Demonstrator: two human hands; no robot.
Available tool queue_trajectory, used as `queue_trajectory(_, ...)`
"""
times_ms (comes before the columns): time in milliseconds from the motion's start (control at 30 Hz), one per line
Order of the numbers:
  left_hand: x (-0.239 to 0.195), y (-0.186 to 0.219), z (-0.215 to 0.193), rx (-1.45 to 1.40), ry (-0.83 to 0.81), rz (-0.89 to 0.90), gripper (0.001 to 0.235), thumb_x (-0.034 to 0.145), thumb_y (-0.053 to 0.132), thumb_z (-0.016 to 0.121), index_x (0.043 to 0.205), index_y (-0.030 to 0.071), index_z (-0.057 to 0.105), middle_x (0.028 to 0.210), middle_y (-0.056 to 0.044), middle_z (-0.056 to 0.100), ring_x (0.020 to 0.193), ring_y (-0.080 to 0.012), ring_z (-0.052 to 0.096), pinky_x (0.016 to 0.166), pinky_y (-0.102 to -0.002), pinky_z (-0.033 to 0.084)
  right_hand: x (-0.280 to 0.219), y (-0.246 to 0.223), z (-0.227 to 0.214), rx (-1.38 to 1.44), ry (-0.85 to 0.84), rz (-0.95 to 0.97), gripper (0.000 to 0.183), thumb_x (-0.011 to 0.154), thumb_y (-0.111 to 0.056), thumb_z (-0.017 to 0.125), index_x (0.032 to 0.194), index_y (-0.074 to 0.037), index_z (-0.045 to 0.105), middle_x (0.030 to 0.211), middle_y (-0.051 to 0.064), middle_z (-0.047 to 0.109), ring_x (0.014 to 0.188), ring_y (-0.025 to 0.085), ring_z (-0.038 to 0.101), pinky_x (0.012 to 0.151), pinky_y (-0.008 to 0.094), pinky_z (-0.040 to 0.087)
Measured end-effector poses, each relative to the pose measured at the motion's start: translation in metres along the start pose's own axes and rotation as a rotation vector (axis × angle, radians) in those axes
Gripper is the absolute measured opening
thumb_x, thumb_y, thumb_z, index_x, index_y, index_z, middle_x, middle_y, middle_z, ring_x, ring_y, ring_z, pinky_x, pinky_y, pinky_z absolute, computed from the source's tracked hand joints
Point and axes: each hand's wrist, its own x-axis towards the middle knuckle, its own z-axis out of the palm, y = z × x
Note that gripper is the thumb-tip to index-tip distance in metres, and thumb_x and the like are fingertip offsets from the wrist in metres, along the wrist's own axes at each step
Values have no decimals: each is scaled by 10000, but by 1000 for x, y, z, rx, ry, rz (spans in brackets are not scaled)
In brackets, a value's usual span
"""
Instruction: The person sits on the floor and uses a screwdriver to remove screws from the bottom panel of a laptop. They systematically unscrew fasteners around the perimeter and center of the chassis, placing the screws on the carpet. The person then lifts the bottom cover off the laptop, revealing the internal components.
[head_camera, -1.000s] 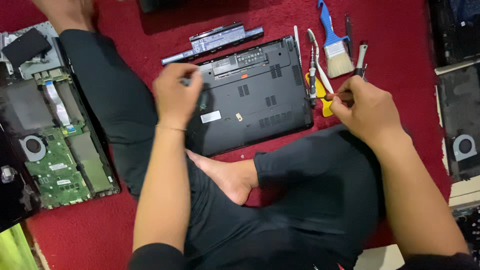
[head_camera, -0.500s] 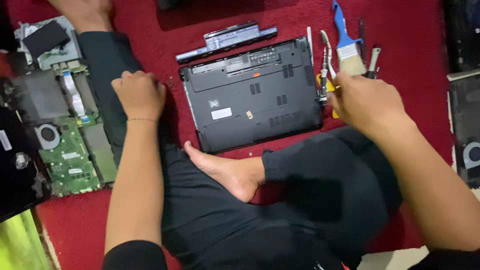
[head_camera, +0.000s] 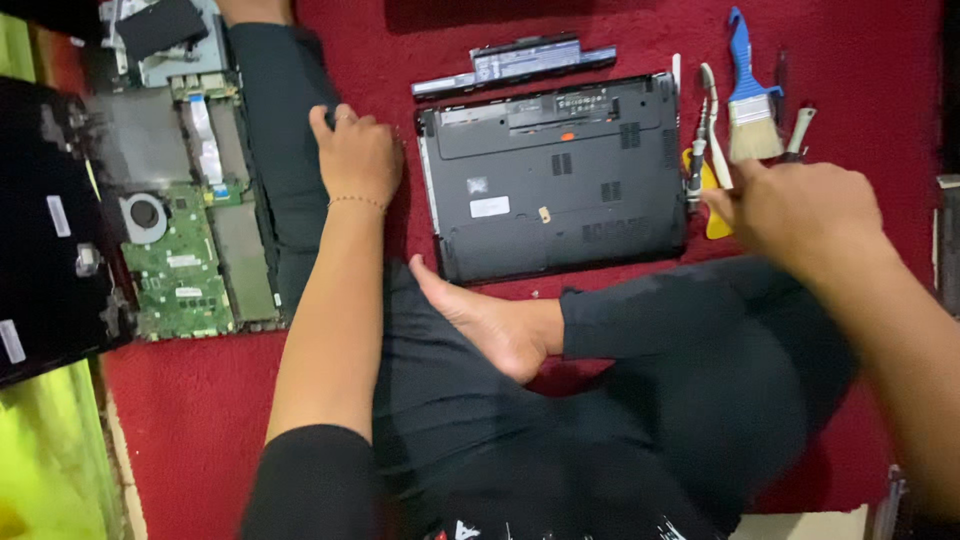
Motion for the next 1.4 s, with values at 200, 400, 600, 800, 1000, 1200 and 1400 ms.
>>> queue_trajectory(200, -2, 0, -1, 31, -38, -7, 317, 1004, 492, 720, 864, 236, 843, 849, 15, 783, 1029, -279, 643, 1129, -550, 318, -2, -1, -1, 281, 46, -98, 528, 1049, -507, 562, 1476, -197, 541, 1412, 258, 585, 959, 619, 774, 712, 697, 656)
queue_trajectory(400, -10, -8, -9, -127, 21, -24, 155, 920, 400, 815, 962, 254, 849, 905, -33, 796, 1018, -335, 657, 1124, -550, 340, -3, 0, 4, 350, 133, -116, 619, 936, -358, 695, 1497, -162, 524, 1462, 226, 560, 917, 632, 762, 680, 700, 629)
queue_trajectory(600, -21, -10, -16, -311, 143, -63, 85, 965, 279, 793, 910, 226, 829, 823, -39, 735, 907, -335, 672, 1165, -522, 374, -13, -7, -20, 346, 51, -82, 496, 1062, -414, 577, 1471, -142, 506, 1472, 165, 618, 935, 571, 792, 671, 649, 649)
queue_trajectory(800, -45, 35, -42, -655, 124, -80, 231, 921, 284, 721, 1115, 222, 831, 1040, -48, 803, 1026, -354, 696, 1132, -637, 323, -2, -2, 2, 376, 61, -81, 468, 1085, -443, 531, 1455, -165, 603, 1343, 207, 740, 1063, 587, 764, 823, 693, 610)
queue_trajectory(1000, -70, 139, -93, -700, -125, 183, 340, 866, 400, 746, 1168, 262, 818, 1157, -64, 770, 1159, -321, 667, 1045, -543, 402, -8, -5, -8, 316, 72, -60, 529, 1199, -557, 412, 1287, -79, 622, 1088, 224, 810, 962, 572, 772, 696, 628, 596)
queue_trajectory(1200, -61, 240, -94, -787, -25, 299, 563, 792, 416, 820, 1313, 208, 768, 1349, -115, 686, 1306, -339, 599, 1094, -551, 443, -1, -2, -2, 441, 111, -73, 502, 1021, -433, 505, 1401, -109, 553, 1272, 295, 722, 1009, 675, 723, 806, 734, 563)
queue_trajectory(1400, -48, 302, -103, -822, -268, 390, 594, 918, 340, 792, 1471, 175, 650, 1616, -165, 541, 1551, -399, 430, 1195, -581, 391, -3, 2, -8, 455, 106, -152, 435, 939, -372, 671, 1294, -126, 617, 1328, 141, 618, 997, 520, 726, 691, 647, 609)
